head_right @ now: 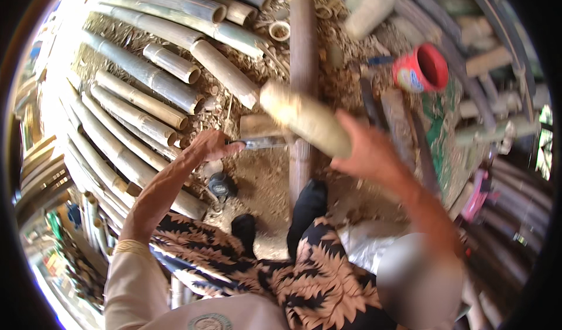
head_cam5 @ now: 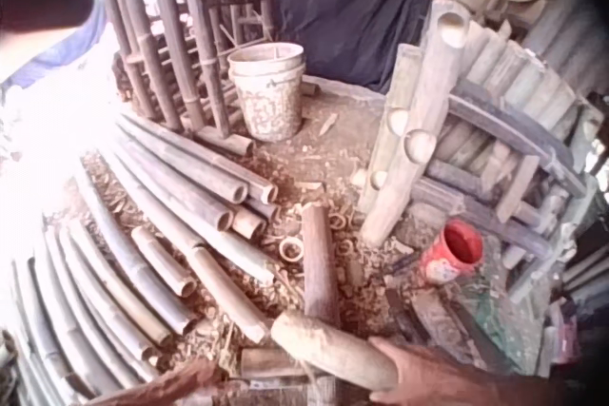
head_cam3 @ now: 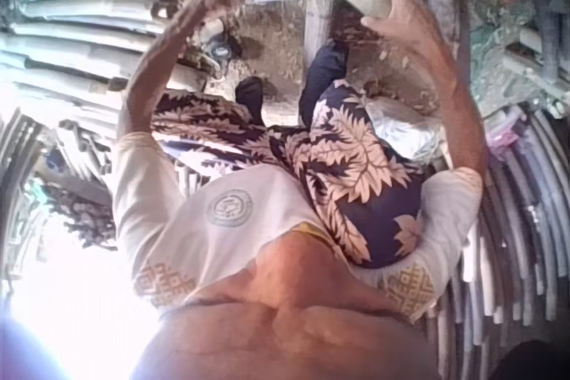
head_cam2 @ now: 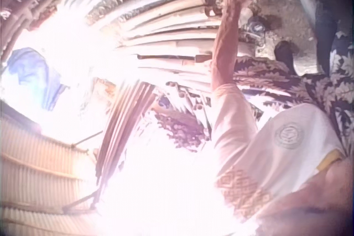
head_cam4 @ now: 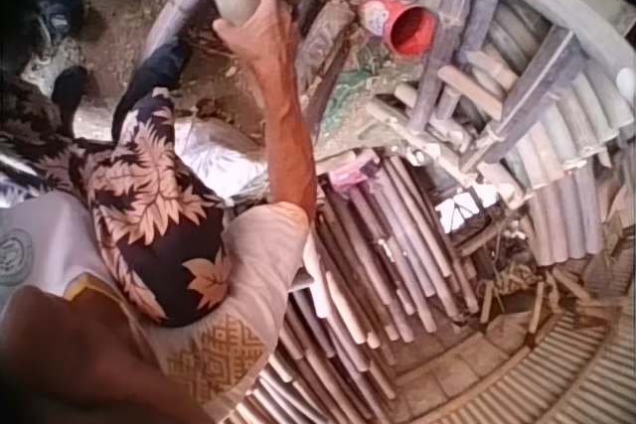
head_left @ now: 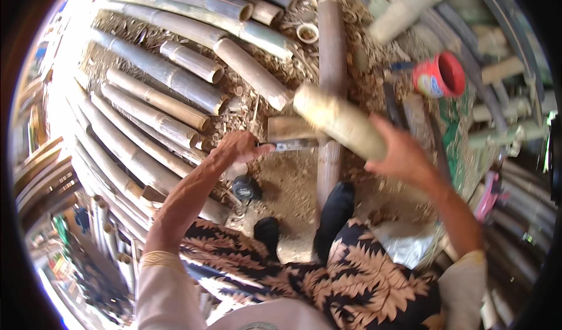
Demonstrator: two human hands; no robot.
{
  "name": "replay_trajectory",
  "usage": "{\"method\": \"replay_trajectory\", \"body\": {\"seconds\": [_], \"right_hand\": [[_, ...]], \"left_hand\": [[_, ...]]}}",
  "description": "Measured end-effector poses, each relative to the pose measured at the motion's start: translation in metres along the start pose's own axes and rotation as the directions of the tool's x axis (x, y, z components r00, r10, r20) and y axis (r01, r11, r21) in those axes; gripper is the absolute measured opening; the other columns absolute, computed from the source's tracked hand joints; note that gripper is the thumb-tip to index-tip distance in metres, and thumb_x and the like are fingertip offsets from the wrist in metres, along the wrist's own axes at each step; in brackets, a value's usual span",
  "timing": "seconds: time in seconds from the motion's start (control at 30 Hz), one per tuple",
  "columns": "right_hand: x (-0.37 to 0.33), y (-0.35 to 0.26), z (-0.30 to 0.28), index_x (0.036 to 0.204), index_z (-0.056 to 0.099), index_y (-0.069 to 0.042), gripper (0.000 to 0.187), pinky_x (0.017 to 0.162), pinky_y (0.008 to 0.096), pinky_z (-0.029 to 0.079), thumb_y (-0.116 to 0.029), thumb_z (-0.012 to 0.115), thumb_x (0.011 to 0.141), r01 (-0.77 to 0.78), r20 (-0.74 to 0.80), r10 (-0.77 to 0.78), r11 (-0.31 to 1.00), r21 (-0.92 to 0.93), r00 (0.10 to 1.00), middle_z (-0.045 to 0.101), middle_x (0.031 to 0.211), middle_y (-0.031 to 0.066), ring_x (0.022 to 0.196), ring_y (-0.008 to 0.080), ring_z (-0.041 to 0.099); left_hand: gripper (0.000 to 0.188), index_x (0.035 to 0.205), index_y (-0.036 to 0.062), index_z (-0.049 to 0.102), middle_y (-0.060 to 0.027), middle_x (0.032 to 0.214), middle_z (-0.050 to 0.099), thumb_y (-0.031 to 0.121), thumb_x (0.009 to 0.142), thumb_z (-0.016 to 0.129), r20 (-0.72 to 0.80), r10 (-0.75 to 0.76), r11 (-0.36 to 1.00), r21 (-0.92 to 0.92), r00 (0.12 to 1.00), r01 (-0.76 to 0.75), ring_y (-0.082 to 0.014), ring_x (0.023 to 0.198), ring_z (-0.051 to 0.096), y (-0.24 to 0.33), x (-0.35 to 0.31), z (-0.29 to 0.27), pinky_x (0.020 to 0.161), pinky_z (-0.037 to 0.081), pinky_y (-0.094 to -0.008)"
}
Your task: The person measures a bamboo pipe with a tape measure, marks it, and then uses a blade to carve a hole into the side of the pipe.
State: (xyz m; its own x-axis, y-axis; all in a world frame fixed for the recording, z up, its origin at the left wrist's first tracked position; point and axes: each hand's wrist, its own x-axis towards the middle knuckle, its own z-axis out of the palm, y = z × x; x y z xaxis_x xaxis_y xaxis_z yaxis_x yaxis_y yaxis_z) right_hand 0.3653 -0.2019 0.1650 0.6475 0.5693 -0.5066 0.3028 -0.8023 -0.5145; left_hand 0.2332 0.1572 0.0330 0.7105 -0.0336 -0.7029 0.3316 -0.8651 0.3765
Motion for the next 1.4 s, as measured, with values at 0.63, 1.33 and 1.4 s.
{"method": "replay_trajectory", "body": {"seconds": [0.63,1.33,1.4], "right_hand": [[-0.044,0.03,0.046,0.147,0.027,-0.001,0.096,0.103,0.0409,0.042,-0.027,0.08,0.072,0.207,-0.462,-0.002,0.897,0.392,0.887,0.051,0.135,0.0228,0.123,0.0339,0.053],[-0.079,0.034,0.002,0.141,0.035,0.003,0.09,0.099,0.0341,0.042,-0.032,0.08,0.072,0.096,-0.269,0.169,0.654,0.75,0.948,0.053,0.126,0.0144,0.115,0.0211,0.053],[-0.077,0.033,0.002,0.141,0.035,0.003,0.089,0.1,0.0342,0.042,-0.031,0.081,0.072,0.099,-0.263,0.163,0.646,0.757,0.951,0.052,0.127,0.0145,0.116,0.0212,0.053]], "left_hand": [[0.063,0.083,0.0131,0.066,-0.0001,0.055,0.051,0.073,0.086,0.048,-0.547,0.436,0.894,0.354,0.715,-0.274,-0.0113,0.042,0.044,-0.028,-0.05,0.063,0.041,0.041,-0.0354],[0.087,0.076,0.0075,0.064,0.003,0.048,0.042,0.091,0.073,0.04,-0.089,0.015,0.932,0.362,0.996,0.018,-0.0118,0.045,0.041,0.019,0.007,-0.04,0.045,0.037,-0.0322],[0.085,0.072,0.0089,0.062,0.0028,0.049,0.043,0.091,0.073,0.04,-0.066,0.014,0.928,0.373,0.998,0.012,-0.0121,0.046,0.042,0.022,0.006,-0.042,0.045,0.037,-0.0331]]}}
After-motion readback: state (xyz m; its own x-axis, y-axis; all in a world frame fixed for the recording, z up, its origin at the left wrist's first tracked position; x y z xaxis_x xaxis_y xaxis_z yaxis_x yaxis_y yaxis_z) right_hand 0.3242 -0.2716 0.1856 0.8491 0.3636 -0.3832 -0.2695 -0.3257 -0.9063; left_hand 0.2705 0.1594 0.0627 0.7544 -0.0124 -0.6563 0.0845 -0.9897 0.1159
